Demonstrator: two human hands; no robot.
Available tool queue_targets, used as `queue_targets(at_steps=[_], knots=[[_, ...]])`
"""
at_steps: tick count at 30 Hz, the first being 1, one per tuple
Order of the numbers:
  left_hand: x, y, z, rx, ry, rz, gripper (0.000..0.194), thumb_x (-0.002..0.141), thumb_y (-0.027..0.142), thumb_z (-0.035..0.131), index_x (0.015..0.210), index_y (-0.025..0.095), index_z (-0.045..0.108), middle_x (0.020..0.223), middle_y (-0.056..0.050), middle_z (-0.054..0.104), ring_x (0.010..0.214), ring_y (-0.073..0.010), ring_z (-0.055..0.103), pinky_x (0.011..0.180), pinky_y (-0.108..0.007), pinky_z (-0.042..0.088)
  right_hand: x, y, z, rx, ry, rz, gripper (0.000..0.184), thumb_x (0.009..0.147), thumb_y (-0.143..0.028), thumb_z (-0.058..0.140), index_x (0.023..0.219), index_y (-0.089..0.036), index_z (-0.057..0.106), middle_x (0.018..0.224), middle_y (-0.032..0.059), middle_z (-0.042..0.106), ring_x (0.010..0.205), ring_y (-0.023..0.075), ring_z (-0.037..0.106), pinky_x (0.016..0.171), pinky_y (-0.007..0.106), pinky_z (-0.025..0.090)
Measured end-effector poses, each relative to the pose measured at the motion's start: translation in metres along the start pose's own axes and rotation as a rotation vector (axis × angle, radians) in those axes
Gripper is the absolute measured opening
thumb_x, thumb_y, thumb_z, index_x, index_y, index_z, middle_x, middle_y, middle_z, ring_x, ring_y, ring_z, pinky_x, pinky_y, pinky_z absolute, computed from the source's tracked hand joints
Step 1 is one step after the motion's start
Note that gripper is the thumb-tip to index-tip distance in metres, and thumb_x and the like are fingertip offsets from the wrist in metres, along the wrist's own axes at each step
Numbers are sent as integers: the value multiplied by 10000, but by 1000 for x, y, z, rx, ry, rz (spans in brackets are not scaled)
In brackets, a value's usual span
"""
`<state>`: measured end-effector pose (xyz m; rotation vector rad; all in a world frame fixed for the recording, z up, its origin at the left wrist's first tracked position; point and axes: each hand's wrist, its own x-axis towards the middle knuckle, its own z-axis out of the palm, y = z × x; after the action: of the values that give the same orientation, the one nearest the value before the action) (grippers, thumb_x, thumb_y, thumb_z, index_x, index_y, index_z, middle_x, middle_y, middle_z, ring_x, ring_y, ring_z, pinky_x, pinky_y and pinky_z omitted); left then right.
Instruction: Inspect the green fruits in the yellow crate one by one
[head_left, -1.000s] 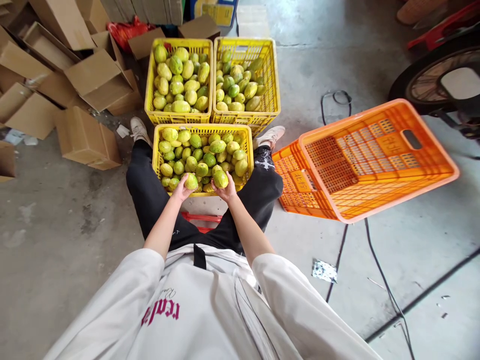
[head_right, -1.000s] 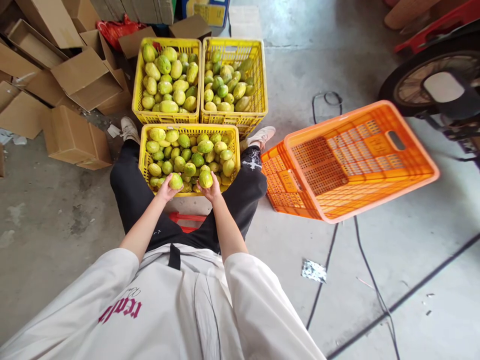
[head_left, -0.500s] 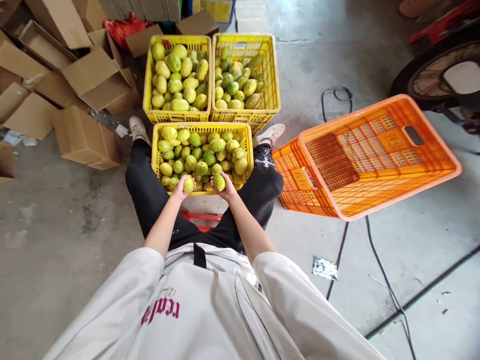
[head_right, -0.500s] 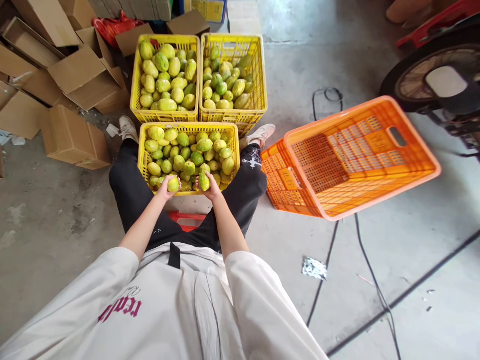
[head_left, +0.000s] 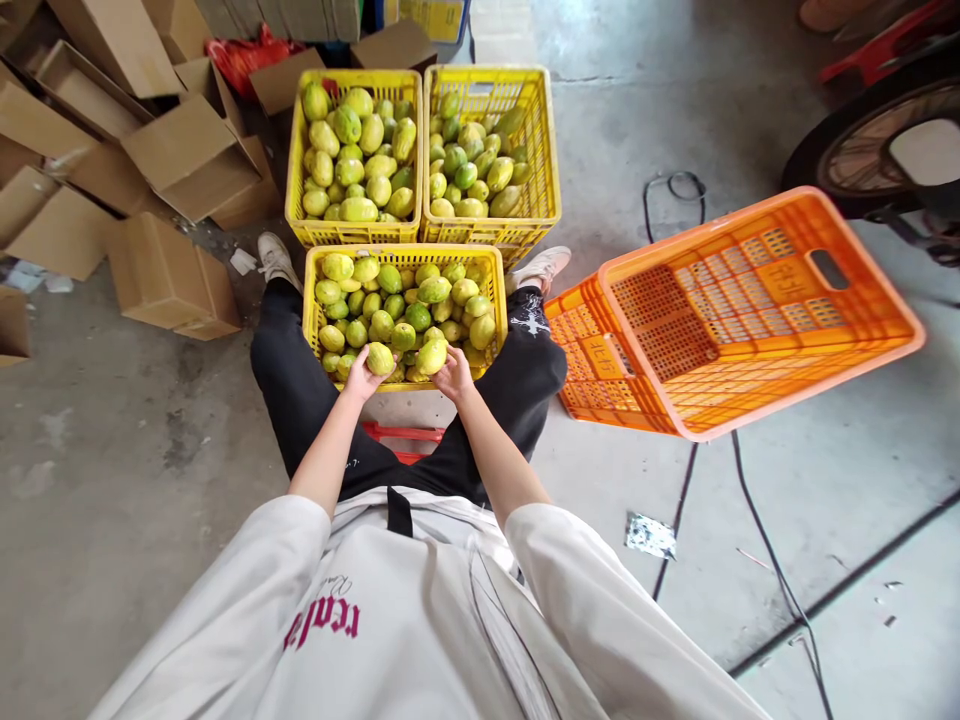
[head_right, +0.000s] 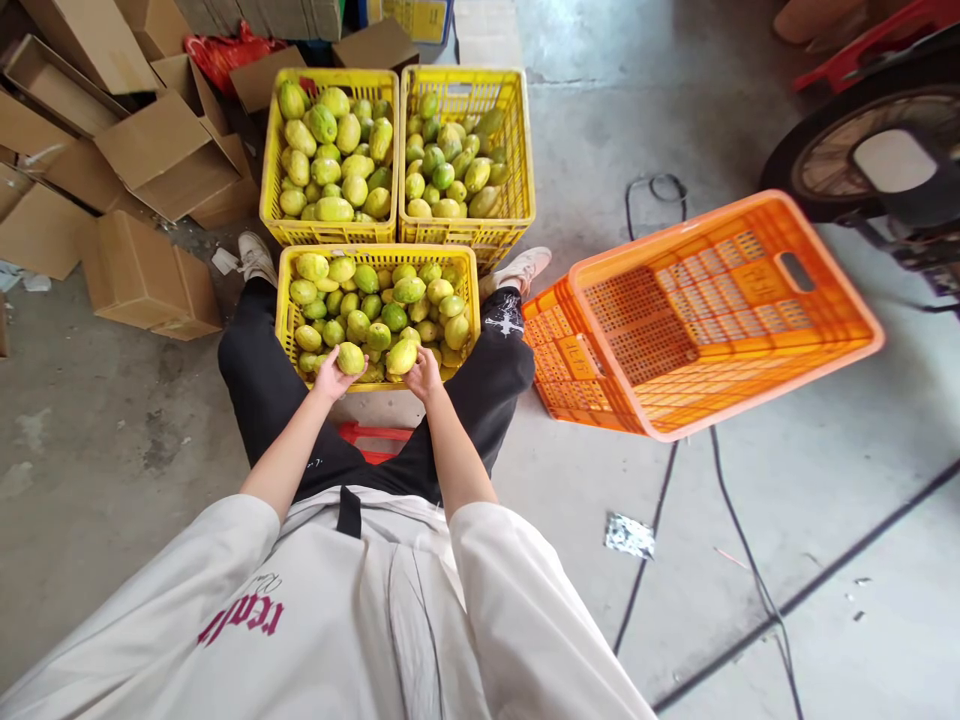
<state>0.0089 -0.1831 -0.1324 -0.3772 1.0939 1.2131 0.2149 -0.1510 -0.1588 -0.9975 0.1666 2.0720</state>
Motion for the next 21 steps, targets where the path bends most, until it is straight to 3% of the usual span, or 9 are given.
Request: queue_targets(at_steps=[5, 11, 16, 21], knots=[[0, -1, -1, 45, 3, 31, 83, 935, 254, 662, 984, 189, 679, 812, -24, 716, 779, -181, 727, 878, -383, 633, 0, 0, 1, 31, 57, -2, 209, 953, -418, 582, 990, -218, 631, 744, 22, 708, 706, 211, 718, 702, 383, 665], [1, -2, -3, 109, -31, -51, 83, 932, 240, 632, 954, 162, 648, 823, -77, 726, 874, -231, 756, 775, -335, 642, -1, -1, 3, 11, 11, 28, 220, 921, -407, 627, 968, -193, 616, 788, 62, 709, 746, 217, 732, 619, 320, 651], [5, -2, -4, 176, 19, -27, 91, 895, 241, 680, 890, 164, 632, 733, -50, 692, 738, -181, 727, 647, -247, 602, -4, -1, 5, -88, -14, 72, 201, 957, -392, 595, 948, -193, 611, 727, 42, 690, 688, 212, 713, 604, 335, 638], [5, -5, -3, 211, 3, 6, 138, 866, 250, 728, 863, 162, 623, 741, -53, 696, 756, -185, 726, 703, -271, 613, -4, 1, 8, -125, 14, 90, 233, 993, -401, 567, 922, -184, 617, 720, 45, 695, 669, 200, 707, 614, 318, 628]])
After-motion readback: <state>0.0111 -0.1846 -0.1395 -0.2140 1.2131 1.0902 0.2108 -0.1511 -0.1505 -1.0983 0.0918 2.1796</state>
